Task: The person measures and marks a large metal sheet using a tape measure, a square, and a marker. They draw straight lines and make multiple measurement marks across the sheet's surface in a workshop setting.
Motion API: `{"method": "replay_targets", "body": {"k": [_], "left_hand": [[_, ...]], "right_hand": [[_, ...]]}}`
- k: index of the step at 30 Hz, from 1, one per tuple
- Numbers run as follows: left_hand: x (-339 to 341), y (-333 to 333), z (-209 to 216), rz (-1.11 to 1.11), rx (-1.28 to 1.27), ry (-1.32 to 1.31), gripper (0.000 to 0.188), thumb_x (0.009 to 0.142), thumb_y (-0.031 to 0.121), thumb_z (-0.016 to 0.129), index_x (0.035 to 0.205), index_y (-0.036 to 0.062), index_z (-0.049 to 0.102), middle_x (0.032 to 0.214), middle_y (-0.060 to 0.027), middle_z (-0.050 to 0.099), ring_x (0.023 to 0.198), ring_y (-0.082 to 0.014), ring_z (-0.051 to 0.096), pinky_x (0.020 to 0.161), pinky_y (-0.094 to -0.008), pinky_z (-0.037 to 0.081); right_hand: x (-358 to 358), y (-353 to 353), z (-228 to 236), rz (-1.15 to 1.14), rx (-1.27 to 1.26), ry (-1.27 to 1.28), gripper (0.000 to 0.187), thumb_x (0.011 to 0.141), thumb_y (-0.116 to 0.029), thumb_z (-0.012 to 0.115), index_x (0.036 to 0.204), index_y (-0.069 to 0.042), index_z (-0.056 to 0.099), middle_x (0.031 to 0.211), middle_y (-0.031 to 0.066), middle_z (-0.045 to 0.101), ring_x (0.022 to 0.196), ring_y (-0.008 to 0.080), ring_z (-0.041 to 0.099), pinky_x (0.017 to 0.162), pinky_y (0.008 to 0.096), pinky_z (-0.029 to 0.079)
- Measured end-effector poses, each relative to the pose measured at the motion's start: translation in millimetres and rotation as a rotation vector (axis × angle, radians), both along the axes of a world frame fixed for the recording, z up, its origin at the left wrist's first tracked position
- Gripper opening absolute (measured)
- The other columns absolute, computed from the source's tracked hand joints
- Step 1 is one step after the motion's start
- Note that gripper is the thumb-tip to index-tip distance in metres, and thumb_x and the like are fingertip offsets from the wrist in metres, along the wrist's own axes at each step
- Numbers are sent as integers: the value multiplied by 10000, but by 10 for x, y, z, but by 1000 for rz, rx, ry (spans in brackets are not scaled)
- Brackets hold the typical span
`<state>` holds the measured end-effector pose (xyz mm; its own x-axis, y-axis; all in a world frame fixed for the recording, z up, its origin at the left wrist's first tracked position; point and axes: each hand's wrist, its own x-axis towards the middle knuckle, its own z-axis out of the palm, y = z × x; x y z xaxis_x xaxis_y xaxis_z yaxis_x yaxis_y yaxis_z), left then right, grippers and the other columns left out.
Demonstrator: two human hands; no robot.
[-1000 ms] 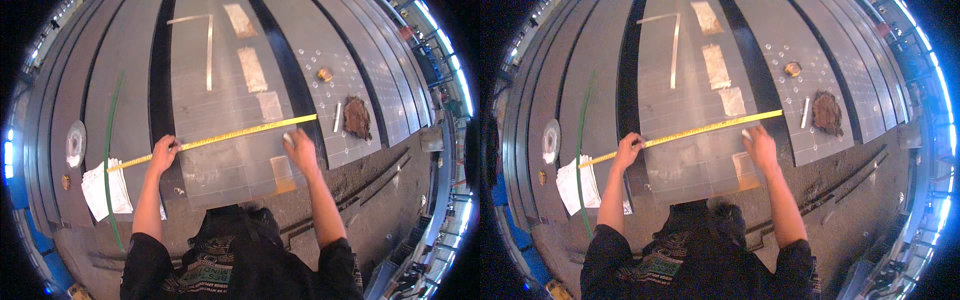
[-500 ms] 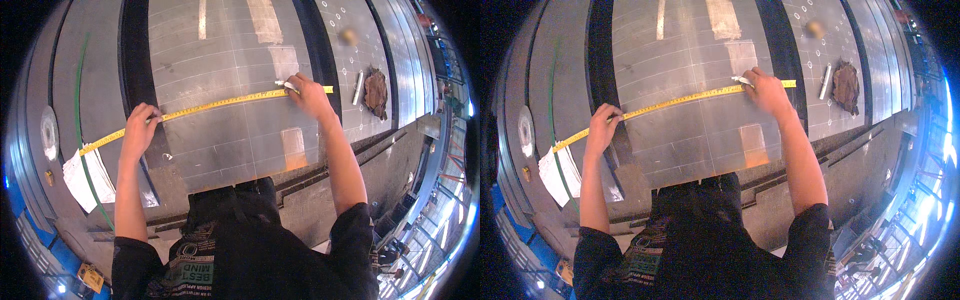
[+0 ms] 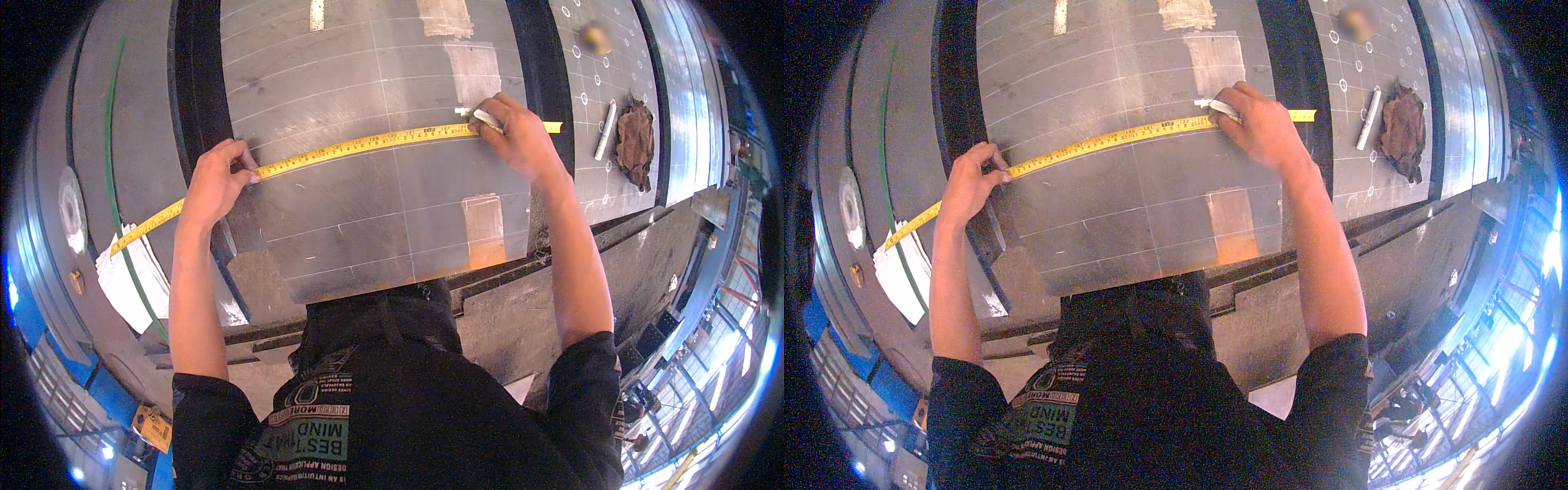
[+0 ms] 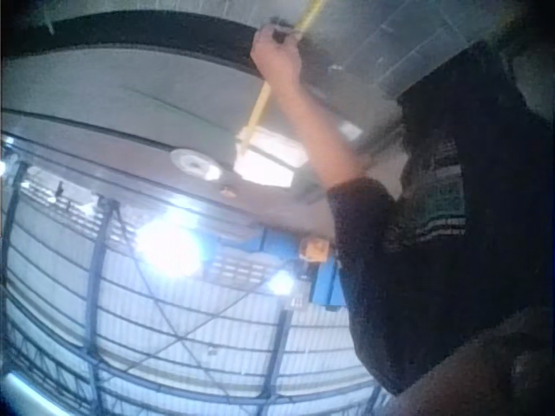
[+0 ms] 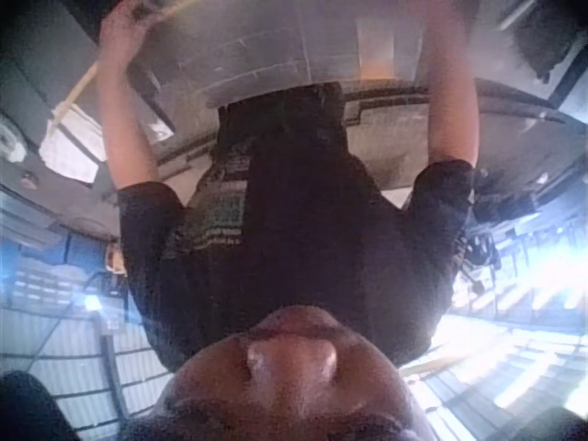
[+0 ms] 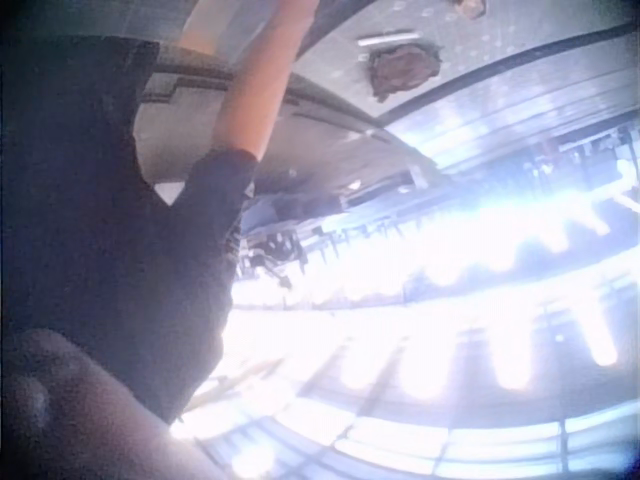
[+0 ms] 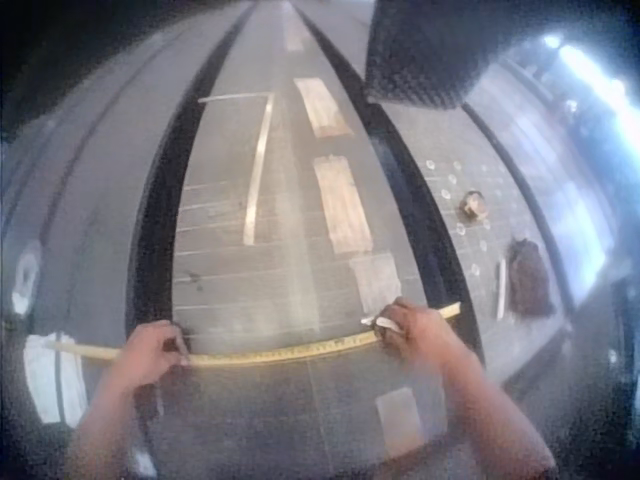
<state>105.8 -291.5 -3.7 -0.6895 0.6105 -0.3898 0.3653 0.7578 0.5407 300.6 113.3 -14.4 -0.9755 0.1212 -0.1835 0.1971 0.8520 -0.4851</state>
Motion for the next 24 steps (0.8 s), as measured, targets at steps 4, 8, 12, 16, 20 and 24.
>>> {"method": "replay_targets", "body": {"k": [4, 8, 12, 16, 20, 24], "left_hand": [[-3, 24, 3, -4, -4, 10, 200, 729, 20, 757, 854, -30, 609, 876, -150, 611, 869, -344, 624, 804, -416, 470], [-34, 18, -9, -12, -31, -10, 204, 726, 18, 762, 853, -27, 610, 883, -147, 614, 863, -340, 622, 809, -412, 468], [-28, 17, -27, -19, -25, 6, 200, 725, 16, 767, 841, -24, 608, 884, -141, 618, 863, -337, 624, 819, -409, 465], [-43, 27, -2, -11, -37, -25, 205, 724, 12, 768, 827, -26, 596, 874, -132, 615, 854, -334, 621, 821, -411, 462], [-43, 29, -6, -9, -28, -18, 208, 725, 14, 766, 826, -31, 589, 870, -133, 613, 847, -330, 619, 812, -412, 461], [-31, 39, -6, 5, -23, -16, 207, 728, 21, 762, 827, -33, 588, 871, -137, 613, 849, -326, 618, 807, -408, 460]], "right_hand": [[5, 41, -22, 13, -17, 5, 256, 916, -249, 670, 1105, -78, 654, 1012, 145, 628, 908, 407, 656, 769, 490, 538], [-41, 57, 19, 34, -33, -42, 259, 912, -244, 680, 1110, -78, 659, 999, 138, 632, 910, 395, 656, 773, 478, 535], [-39, 96, -19, 44, -53, -21, 246, 915, -247, 684, 1094, -78, 672, 983, 132, 633, 908, 382, 656, 777, 465, 531], [-71, 96, 15, 44, -78, -49, 241, 922, -255, 680, 1078, -72, 678, 978, 133, 632, 903, 378, 655, 775, 461, 528], [-78, 109, 6, 47, -79, -62, 257, 907, -218, 694, 1089, -37, 675, 974, 140, 625, 852, 342, 644, 746, 422, 505], [-76, 112, -16, 49, -86, -45, 270, 899, -207, 702, 1097, -25, 676, 967, 142, 621, 841, 329, 638, 742, 408, 495]]}}
